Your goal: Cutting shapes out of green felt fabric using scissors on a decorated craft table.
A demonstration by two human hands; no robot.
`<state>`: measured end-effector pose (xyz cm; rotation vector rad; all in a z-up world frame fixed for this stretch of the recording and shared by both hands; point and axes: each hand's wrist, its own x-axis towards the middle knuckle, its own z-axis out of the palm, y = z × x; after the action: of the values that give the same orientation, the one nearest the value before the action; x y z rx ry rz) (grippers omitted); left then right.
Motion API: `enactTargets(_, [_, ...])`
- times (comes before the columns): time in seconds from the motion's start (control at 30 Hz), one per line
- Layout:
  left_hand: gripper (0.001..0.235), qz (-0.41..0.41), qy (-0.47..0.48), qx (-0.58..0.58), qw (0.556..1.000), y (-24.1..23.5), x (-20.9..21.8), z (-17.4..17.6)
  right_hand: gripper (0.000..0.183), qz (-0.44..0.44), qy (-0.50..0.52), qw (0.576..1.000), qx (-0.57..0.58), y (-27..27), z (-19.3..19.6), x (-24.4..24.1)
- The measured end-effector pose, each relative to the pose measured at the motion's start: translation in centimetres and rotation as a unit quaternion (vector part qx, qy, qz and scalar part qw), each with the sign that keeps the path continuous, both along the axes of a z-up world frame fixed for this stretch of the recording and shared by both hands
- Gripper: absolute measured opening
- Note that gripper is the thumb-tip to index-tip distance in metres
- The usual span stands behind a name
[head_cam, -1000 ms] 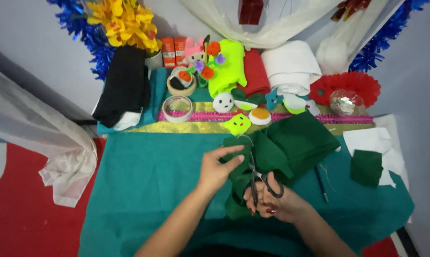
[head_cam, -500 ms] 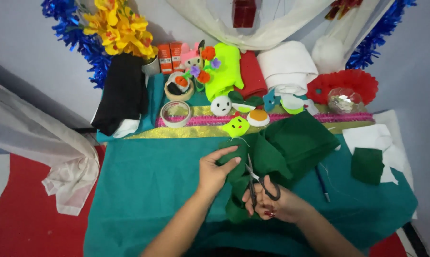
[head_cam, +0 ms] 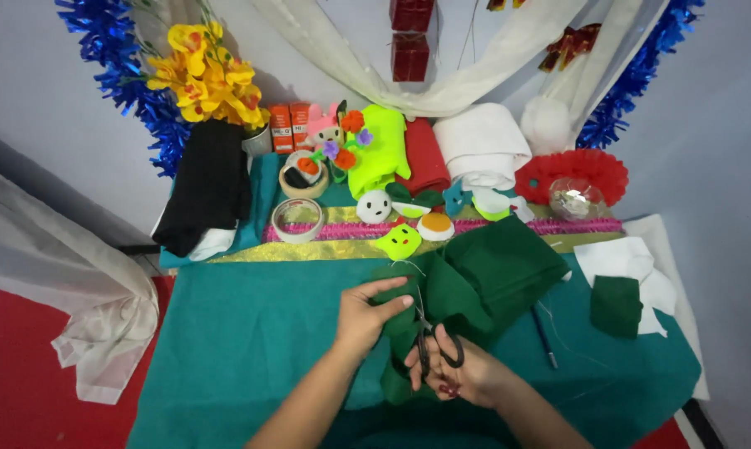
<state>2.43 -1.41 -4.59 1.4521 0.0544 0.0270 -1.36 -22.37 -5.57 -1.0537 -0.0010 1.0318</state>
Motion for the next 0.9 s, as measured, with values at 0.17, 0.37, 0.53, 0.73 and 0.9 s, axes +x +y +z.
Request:
enactTargets(0.17, [0.041,-0.061,0.086,-0.078,0.991,0.5,0.8,-0.1,0.080,0.005,-0.018,1.000,0.022,-0.1,-0.1,0.1])
enactTargets(0.37, [0.041,-0.090,0.112,-0.127,0.981,0.5,0.5,0.1,0.079,0.017,-0.030,0.998,0.043,-0.5,-0.3,-0.1])
enactTargets(0.53, [0.043,-0.081,0.102,-0.103,0.986,0.4,0.5,-0.1,0.079,0.021,-0.034,0.999,0.034,-0.5,-0.8,0.0])
enactTargets(0.73, [0.033,0.013,0.019,0.008,1.000,-0.2,-0.5,0.0,0.076,-0.003,-0.156,0.987,-0.032,-0.1,0.1,-1.6])
enactTargets(0.9, [0.029,0.035,-0.056,0.011,0.998,-0.3,-0.8,0.7,0.072,0.003,-0.202,0.978,-0.047,0.0,0.3,-1.3])
